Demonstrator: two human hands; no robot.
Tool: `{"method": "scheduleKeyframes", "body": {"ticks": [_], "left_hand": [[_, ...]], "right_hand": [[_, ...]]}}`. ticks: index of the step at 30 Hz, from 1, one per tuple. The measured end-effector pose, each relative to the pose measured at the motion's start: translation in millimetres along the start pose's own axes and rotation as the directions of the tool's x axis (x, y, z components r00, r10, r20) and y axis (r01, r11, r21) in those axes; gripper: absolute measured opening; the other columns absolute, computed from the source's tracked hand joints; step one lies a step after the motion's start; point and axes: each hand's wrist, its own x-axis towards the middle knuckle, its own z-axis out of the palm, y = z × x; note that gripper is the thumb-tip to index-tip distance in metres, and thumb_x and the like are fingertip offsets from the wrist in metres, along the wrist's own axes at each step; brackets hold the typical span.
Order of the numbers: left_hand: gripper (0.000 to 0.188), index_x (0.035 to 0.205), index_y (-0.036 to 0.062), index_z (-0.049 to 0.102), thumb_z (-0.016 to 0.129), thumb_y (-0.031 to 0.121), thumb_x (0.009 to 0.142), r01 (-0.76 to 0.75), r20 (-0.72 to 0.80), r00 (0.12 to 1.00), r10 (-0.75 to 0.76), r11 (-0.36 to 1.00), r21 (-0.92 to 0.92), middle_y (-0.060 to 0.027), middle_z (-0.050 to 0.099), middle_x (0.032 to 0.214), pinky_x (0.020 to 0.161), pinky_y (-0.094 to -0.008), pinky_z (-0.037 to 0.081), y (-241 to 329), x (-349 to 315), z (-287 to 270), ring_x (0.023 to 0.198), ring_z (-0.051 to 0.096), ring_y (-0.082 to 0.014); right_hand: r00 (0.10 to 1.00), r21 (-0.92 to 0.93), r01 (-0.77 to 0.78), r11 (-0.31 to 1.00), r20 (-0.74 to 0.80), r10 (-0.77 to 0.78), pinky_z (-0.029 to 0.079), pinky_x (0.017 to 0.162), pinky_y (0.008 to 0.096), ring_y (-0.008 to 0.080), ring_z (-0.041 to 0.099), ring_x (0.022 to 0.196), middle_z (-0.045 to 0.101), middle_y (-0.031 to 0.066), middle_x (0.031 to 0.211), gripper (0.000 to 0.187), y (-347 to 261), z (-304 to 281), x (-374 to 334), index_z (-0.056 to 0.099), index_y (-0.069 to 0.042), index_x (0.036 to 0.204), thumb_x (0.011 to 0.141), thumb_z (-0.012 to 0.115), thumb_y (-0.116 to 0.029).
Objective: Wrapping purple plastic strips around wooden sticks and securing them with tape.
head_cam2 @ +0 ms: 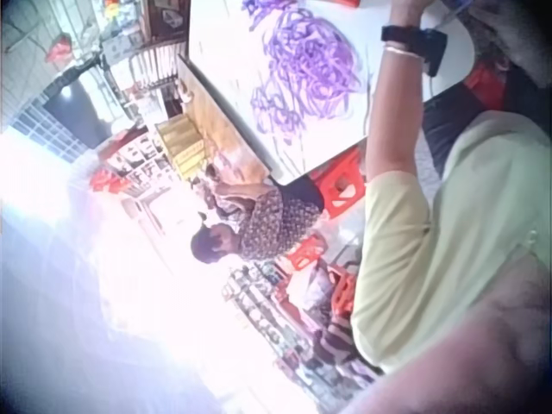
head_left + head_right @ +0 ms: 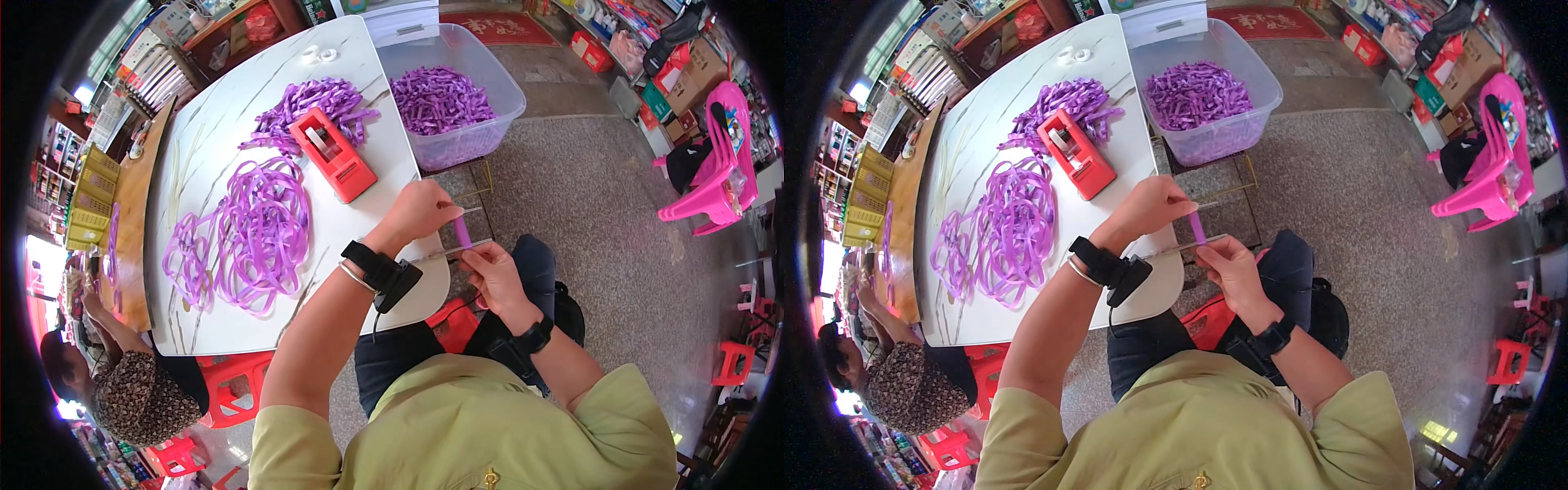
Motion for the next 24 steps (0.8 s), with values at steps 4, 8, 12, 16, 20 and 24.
{"method": "scheduleKeyframes", "body": {"ticks": [4, 8, 12, 16, 20, 24], "left_hand": [[0.020, 0.071, 0.0023, 0.063, 0.062, 0.022, 0.068, -0.002, 0.006, 1.000, 0.002, 1.000, 0.007, -0.0179, 0.055, 0.060, 0.052, -0.0373, 0.043, -1.6, 0.3, 0.7, 0.055, 0.055, -0.0320], [0.020, 0.071, 0.0021, 0.063, 0.062, 0.022, 0.069, -0.035, -0.042, 0.999, 0.034, 0.999, -0.018, -0.0176, 0.055, 0.058, 0.052, -0.0371, 0.043, -0.8, -0.3, 2.6, 0.054, 0.055, -0.0309], [0.019, 0.073, 0.0022, 0.063, 0.061, 0.021, 0.070, 0.032, 0.040, 0.999, -0.031, 0.999, -0.024, -0.0179, 0.055, 0.061, 0.053, -0.0369, 0.042, 2.1, -3.1, -5.0, 0.056, 0.053, -0.0312], [0.020, 0.081, -0.0009, 0.059, 0.054, 0.018, 0.079, -0.068, -0.178, 0.983, 0.053, 0.995, -0.079, -0.0110, 0.052, 0.062, 0.053, -0.0309, 0.038, 18.3, -30.7, -3.8, 0.055, 0.047, -0.0197], [0.031, 0.089, -0.0004, 0.058, 0.041, 0.026, 0.089, 0.209, 0.037, 0.975, -0.220, 0.837, -0.507, -0.0003, 0.043, 0.056, 0.047, -0.0242, 0.032, 44.3, -72.2, 1.2, 0.050, 0.039, -0.0091], [0.046, 0.118, 0.0057, 0.038, 0.032, 0.042, 0.091, 0.512, 0.429, 0.859, -0.280, 0.455, -0.728, 0.0044, 0.030, 0.053, 0.043, -0.0199, 0.022, 51.2, -99.4, 16.6, 0.047, 0.027, -0.0054]], "right_hand": [[0.999, -0.010, -0.037, 0.999, 0.005, 0.037, 0.042, 0.049, 0.0154, 0.0072, 0.056, 0.067, 0.061, 0.0037, 0.083, 0.013, -12.1, 9.1, -4.9, 0.056, -0.006, 0.090, 0.078, 0.061, -0.009], [0.989, -0.044, -0.139, 0.989, 0.050, 0.142, 0.041, 0.048, 0.0153, 0.0065, 0.056, 0.068, 0.060, 0.0020, 0.084, 0.016, -13.3, -2.8, 0.9, 0.055, -0.006, 0.092, 0.078, 0.061, -0.010], [0.985, -0.101, -0.164, 0.981, 0.043, 0.169, 0.040, 0.048, 0.0149, 0.0060, 0.055, 0.067, 0.060, 0.0000, 0.081, 0.014, -18.5, 2.9, -1.6, 0.055, -0.007, 0.090, 0.079, 0.061, -0.014], [0.976, -0.140, -0.207, 0.968, 0.041, 0.214, 0.038, 0.047, 0.0145, 0.0047, 0.053, 0.062, 0.058, -0.0023, 0.074, 0.012, -23.9, 6.8, -4.9, 0.056, -0.010, 0.087, 0.080, 0.060, -0.018], [0.978, -0.177, -0.161, 0.971, 0.101, 0.181, 0.031, 0.042, 0.0145, 0.0027, 0.053, 0.060, 0.059, -0.0030, 0.076, 0.015, -23.3, -1.6, -3.2, 0.056, -0.012, 0.086, 0.079, 0.061, -0.023], [0.976, -0.237, -0.169, 0.957, 0.096, 0.196, 0.032, 0.042, 0.0138, 0.0021, 0.052, 0.057, 0.059, -0.0032, 0.073, 0.014, -28.4, 0.9, -3.8, 0.057, -0.011, 0.086, 0.080, 0.060, -0.023]]}}
